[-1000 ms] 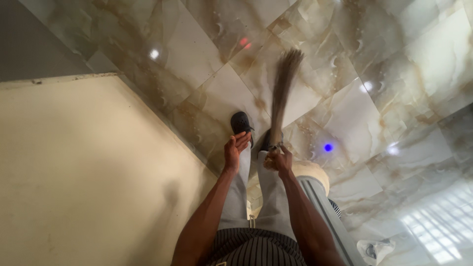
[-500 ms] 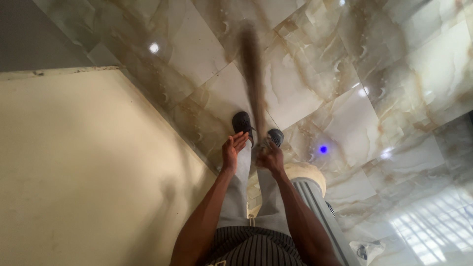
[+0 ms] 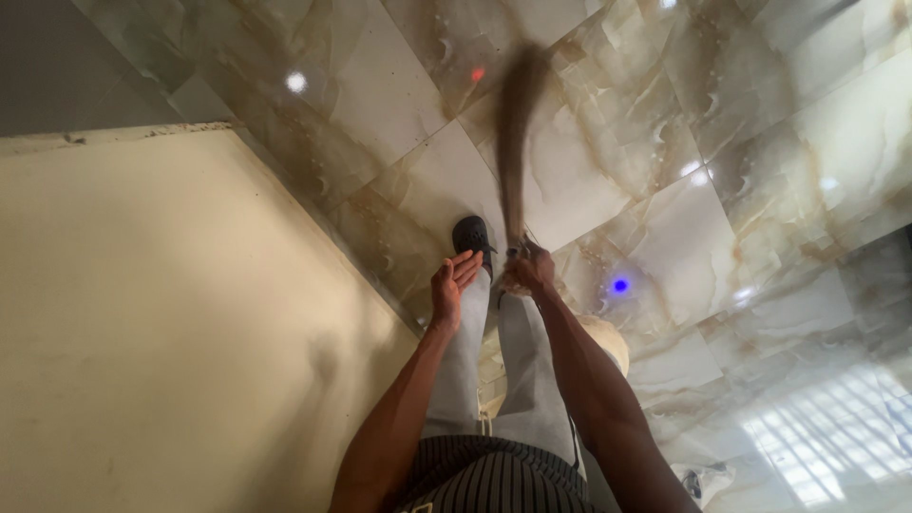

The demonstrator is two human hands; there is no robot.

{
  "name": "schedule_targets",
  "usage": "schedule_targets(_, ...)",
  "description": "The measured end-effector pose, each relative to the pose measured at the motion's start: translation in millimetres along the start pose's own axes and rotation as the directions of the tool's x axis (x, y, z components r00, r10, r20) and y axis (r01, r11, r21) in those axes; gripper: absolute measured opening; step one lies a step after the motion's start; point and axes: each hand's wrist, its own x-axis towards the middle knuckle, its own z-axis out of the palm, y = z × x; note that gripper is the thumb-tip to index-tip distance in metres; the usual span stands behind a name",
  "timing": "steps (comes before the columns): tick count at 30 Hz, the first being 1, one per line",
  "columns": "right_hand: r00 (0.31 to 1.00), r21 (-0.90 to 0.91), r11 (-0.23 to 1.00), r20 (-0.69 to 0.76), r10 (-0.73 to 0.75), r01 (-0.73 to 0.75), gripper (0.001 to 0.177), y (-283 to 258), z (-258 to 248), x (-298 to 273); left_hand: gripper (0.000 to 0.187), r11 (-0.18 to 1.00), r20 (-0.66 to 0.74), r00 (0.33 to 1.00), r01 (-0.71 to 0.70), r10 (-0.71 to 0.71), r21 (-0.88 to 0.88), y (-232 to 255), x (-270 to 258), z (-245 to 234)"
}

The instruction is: The person moves a chair away from a table and then sweeps the tiled floor using a handheld broom.

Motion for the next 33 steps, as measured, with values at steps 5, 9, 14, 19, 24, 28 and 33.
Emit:
schedule_targets(5, 0.998, 0.085, 0.996, 0.066, 0.023, -0.029, 0.079, -54.3, -10.0, -38.7, 0.079, 1.000, 0.001, 1.000, 0.017, -0.017, 0.013, 12.2, 6.5, 0.0)
schedule_targets(9, 0.986, 0.330, 0.933, 0.030, -0.161, 0.142, 0.060, -40.6, -22.3, -78.0, 0.078, 1.000, 0.020, 1.000, 0.001, -0.001, 0.008, 24.5, 15.1, 5.3)
schedule_targets(14, 0.997, 0.626, 0.777, 0.028, 0.071, -0.073, 0.055, -7.1, -32.2, -78.2, 0.077, 0.999, 0.033, 0.999, -0.019, 0.017, 0.038, 42.8, 20.4, 17.0)
schedule_targets(19, 0.995, 0.378, 0.924, -0.058, 0.080, -0.052, 0.067, 15.2, -38.0, -11.7, 0.077, 0.998, 0.011, 0.999, -0.042, 0.041, 0.036, 45.1, 25.9, 26.1)
schedule_targets(24, 0.992, 0.204, 0.974, 0.099, 0.076, -0.095, 0.074, -33.7, -35.5, 6.0, 0.076, 0.999, -0.019, 0.999, -0.043, 0.043, -0.006, 36.1, 33.6, 31.8)
schedule_targets(28, 0.996, 0.148, 0.989, 0.094, -0.005, -0.009, 0.077, -66.1, -60.2, -30.2, 0.078, 0.999, -0.030, 0.999, -0.036, 0.036, -0.010, 35.1, 34.3, 45.3)
schedule_targets(33, 0.999, 0.320, 0.947, 0.017, -0.029, 0.022, 0.069, -32.7, -77.5, -51.6, 0.084, 1.000, 0.002, 1.000, -0.027, 0.027, 0.003, 39.9, 38.0, 73.6)
